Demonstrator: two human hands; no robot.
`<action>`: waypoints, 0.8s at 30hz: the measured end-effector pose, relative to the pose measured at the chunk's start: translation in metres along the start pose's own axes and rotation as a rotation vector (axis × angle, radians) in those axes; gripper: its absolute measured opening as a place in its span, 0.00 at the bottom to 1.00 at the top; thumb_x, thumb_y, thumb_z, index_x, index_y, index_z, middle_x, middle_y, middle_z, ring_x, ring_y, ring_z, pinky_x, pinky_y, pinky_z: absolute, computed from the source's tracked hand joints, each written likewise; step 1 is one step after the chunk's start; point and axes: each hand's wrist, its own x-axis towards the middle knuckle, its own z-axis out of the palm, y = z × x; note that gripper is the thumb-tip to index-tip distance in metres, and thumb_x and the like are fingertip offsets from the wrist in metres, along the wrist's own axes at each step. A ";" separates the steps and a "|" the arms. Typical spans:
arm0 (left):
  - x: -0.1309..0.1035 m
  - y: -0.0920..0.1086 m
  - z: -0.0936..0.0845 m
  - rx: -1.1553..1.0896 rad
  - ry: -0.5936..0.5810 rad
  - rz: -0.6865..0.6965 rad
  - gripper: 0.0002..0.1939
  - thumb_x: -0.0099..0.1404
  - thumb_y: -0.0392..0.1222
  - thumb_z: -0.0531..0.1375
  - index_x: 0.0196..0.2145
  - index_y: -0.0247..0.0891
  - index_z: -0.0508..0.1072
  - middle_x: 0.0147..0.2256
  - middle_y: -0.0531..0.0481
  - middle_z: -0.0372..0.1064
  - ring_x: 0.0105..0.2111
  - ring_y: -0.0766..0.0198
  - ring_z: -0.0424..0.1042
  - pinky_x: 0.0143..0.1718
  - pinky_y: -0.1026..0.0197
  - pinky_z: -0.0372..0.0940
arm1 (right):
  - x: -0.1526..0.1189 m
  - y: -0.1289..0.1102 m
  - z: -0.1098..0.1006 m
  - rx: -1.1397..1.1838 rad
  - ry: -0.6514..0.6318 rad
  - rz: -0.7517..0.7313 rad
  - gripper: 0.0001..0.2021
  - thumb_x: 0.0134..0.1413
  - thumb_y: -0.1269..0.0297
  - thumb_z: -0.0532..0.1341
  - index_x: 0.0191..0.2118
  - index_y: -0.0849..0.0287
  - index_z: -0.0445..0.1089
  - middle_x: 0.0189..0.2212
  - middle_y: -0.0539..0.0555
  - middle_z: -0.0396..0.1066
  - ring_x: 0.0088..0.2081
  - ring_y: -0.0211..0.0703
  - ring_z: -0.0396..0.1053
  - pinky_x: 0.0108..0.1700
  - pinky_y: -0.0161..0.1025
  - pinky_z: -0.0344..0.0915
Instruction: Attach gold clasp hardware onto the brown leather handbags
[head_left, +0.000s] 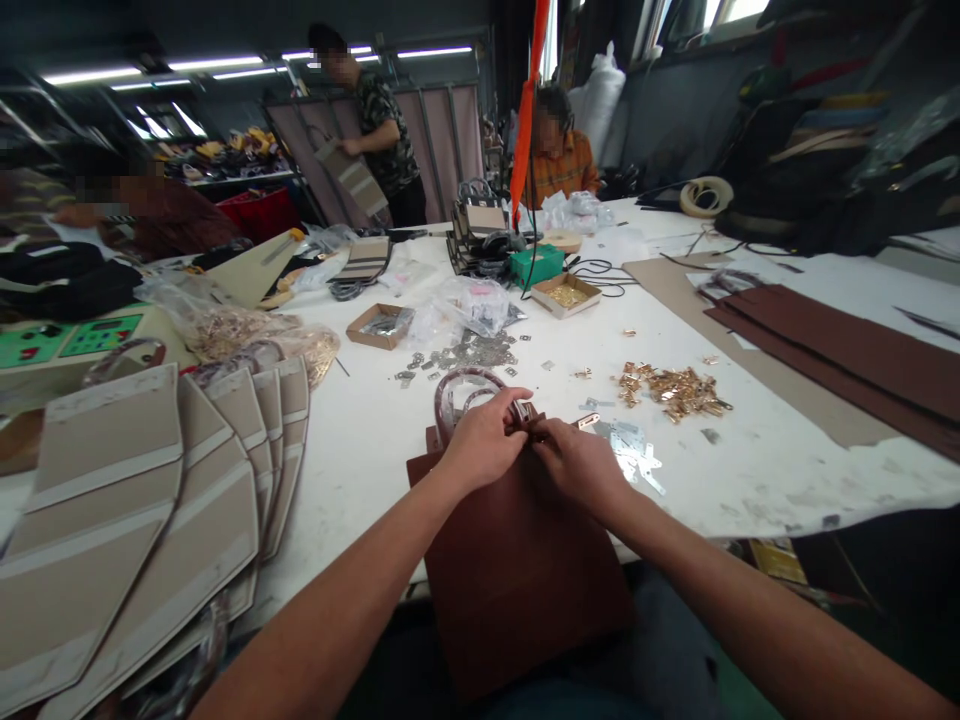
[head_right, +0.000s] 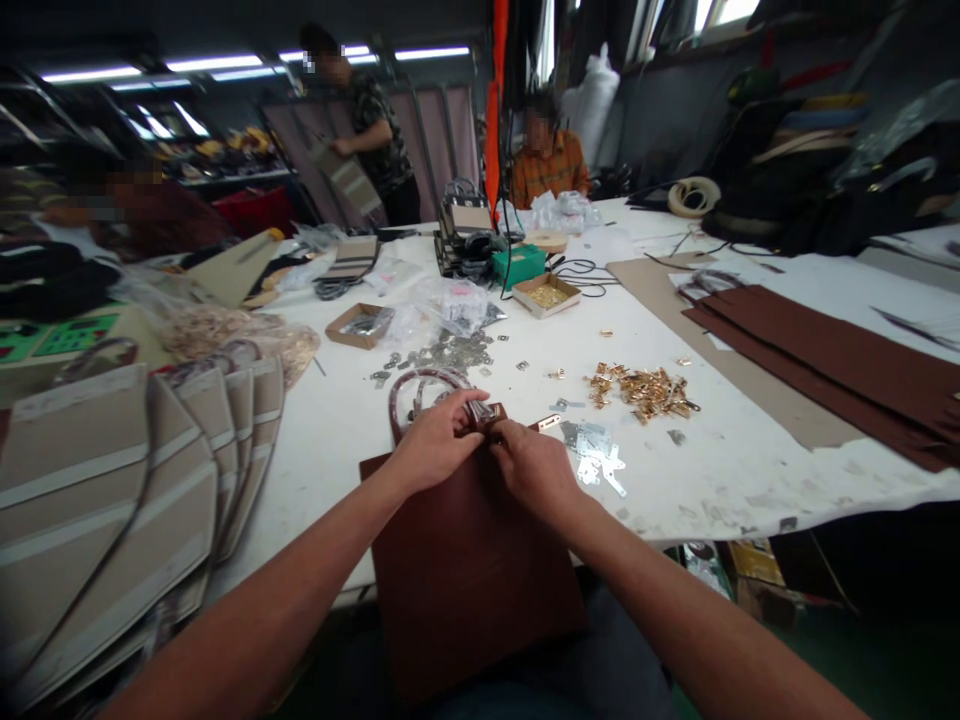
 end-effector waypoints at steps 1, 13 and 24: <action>-0.001 0.002 -0.002 -0.021 -0.004 0.007 0.28 0.60 0.34 0.61 0.58 0.48 0.70 0.34 0.53 0.74 0.35 0.59 0.75 0.43 0.57 0.69 | -0.002 0.000 -0.003 0.068 0.029 0.025 0.11 0.63 0.62 0.61 0.51 0.49 0.72 0.35 0.50 0.78 0.34 0.47 0.75 0.35 0.39 0.62; -0.004 0.029 -0.019 0.045 -0.026 0.198 0.25 0.65 0.36 0.61 0.58 0.47 0.68 0.40 0.52 0.76 0.40 0.57 0.77 0.48 0.53 0.71 | -0.002 0.003 -0.040 0.627 0.000 0.087 0.14 0.54 0.52 0.69 0.43 0.51 0.79 0.35 0.49 0.79 0.36 0.47 0.75 0.39 0.41 0.71; -0.083 -0.033 0.057 0.374 0.388 0.370 0.21 0.69 0.38 0.59 0.59 0.46 0.68 0.58 0.44 0.70 0.60 0.48 0.68 0.61 0.41 0.68 | 0.036 0.028 -0.014 0.298 0.100 0.172 0.14 0.53 0.49 0.71 0.34 0.55 0.78 0.27 0.48 0.77 0.31 0.44 0.74 0.31 0.36 0.63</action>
